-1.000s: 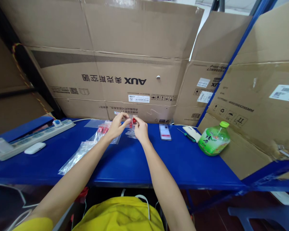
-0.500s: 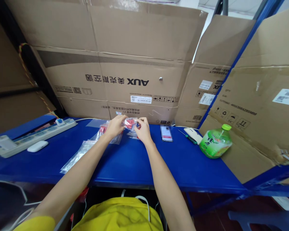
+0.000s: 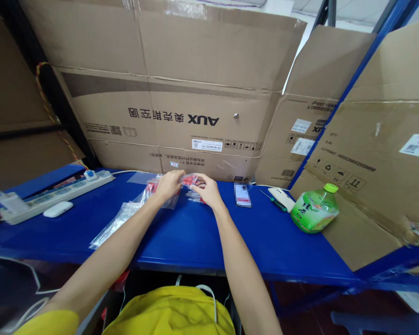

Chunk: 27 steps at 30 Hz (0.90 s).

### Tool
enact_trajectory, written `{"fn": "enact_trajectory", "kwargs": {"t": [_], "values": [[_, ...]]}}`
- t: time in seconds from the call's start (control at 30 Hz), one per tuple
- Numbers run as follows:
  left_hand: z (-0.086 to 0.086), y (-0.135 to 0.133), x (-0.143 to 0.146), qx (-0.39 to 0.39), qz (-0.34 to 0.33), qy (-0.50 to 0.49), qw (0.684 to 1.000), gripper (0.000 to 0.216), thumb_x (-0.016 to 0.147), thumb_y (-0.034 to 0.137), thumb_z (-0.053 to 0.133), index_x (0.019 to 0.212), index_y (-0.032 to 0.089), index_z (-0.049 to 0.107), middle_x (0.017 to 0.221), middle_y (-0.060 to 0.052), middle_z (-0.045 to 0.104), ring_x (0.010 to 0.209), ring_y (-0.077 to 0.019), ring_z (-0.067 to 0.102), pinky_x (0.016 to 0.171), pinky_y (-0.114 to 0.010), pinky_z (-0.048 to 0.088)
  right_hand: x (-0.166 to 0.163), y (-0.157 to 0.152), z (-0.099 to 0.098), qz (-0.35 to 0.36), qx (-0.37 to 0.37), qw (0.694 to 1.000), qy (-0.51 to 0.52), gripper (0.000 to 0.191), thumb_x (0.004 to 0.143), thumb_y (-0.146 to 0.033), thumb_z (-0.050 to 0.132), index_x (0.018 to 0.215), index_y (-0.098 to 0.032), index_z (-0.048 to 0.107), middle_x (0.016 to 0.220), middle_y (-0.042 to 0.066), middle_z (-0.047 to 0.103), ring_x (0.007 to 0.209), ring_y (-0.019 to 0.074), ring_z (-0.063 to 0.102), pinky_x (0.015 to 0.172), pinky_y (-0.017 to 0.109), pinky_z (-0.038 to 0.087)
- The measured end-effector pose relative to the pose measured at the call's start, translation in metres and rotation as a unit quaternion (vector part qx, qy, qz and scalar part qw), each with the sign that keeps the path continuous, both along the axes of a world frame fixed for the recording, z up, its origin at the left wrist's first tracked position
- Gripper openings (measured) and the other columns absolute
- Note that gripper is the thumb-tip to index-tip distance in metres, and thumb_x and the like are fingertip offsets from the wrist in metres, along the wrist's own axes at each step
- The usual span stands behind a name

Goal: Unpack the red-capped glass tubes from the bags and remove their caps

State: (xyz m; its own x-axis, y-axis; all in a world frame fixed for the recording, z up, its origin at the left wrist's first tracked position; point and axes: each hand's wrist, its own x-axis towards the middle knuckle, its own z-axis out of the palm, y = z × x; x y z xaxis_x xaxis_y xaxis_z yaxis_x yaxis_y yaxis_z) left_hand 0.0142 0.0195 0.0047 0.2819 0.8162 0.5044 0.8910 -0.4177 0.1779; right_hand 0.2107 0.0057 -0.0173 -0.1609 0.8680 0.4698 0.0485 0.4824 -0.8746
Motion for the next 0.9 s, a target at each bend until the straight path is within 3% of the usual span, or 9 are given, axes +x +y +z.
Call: {"fn": "enact_trajectory", "kwargs": {"t": [0.13,0.37,0.6,0.77,0.9], "values": [[0.0001,-0.0004,0.0012,-0.004,0.002,-0.007,1.0,0.039,0.079,0.003,0.055,0.109,0.025,0.067,0.112,-0.01,0.075,0.106,-0.0292,0.068,0.083,-0.033,0.048,0.0012,-0.0048,0.0059,0.012,-0.01,1.0,0.001,0.045,0.071,-0.033,0.081,0.114,-0.023,0.071,0.099,0.003,0.076,0.079,0.0149,0.066,0.075,0.028,0.055],[-0.0021,-0.0007,0.0037,-0.048,-0.056,0.038,0.997,0.024,0.088,0.017,0.059,0.109,0.023,0.066,0.11,-0.012,0.076,0.103,-0.0298,0.07,0.083,-0.034,0.048,0.0001,-0.0083,0.0069,-0.021,0.023,0.999,-0.032,0.041,0.072,-0.039,0.083,0.109,-0.024,0.071,0.092,0.0,0.072,0.065,0.0124,0.057,0.064,0.025,0.048],[-0.0092,0.0035,0.0022,-0.078,-0.088,0.042,0.992,0.025,0.092,0.027,0.057,0.116,0.02,0.062,0.111,-0.017,0.075,0.101,-0.0321,0.072,0.082,-0.035,0.049,-0.0008,-0.0105,0.0079,-0.043,0.088,0.992,-0.083,0.031,0.078,-0.039,0.078,0.105,-0.025,0.071,0.097,0.001,0.074,0.082,0.0174,0.064,0.075,0.028,0.05],[-0.008,-0.0003,-0.0001,-0.091,-0.135,-0.032,0.986,0.034,0.092,0.038,0.06,0.122,0.021,0.055,0.112,-0.015,0.072,0.103,-0.0313,0.07,0.086,-0.036,0.049,0.0002,-0.0082,0.0072,-0.044,0.05,0.997,-0.045,0.025,0.075,-0.036,0.078,0.093,-0.023,0.067,0.089,0.0,0.072,0.068,0.0138,0.057,0.066,0.026,0.047],[-0.0036,-0.0058,-0.0014,-0.074,-0.199,-0.137,0.968,0.055,0.09,0.052,0.065,0.129,0.019,0.045,0.116,-0.014,0.067,0.096,-0.0266,0.067,0.084,-0.035,0.049,0.003,-0.0034,0.0071,-0.044,0.019,0.998,0.029,0.023,0.074,-0.033,0.076,0.091,-0.022,0.064,0.085,0.0,0.07,0.073,0.0146,0.061,0.069,0.026,0.048]]}}
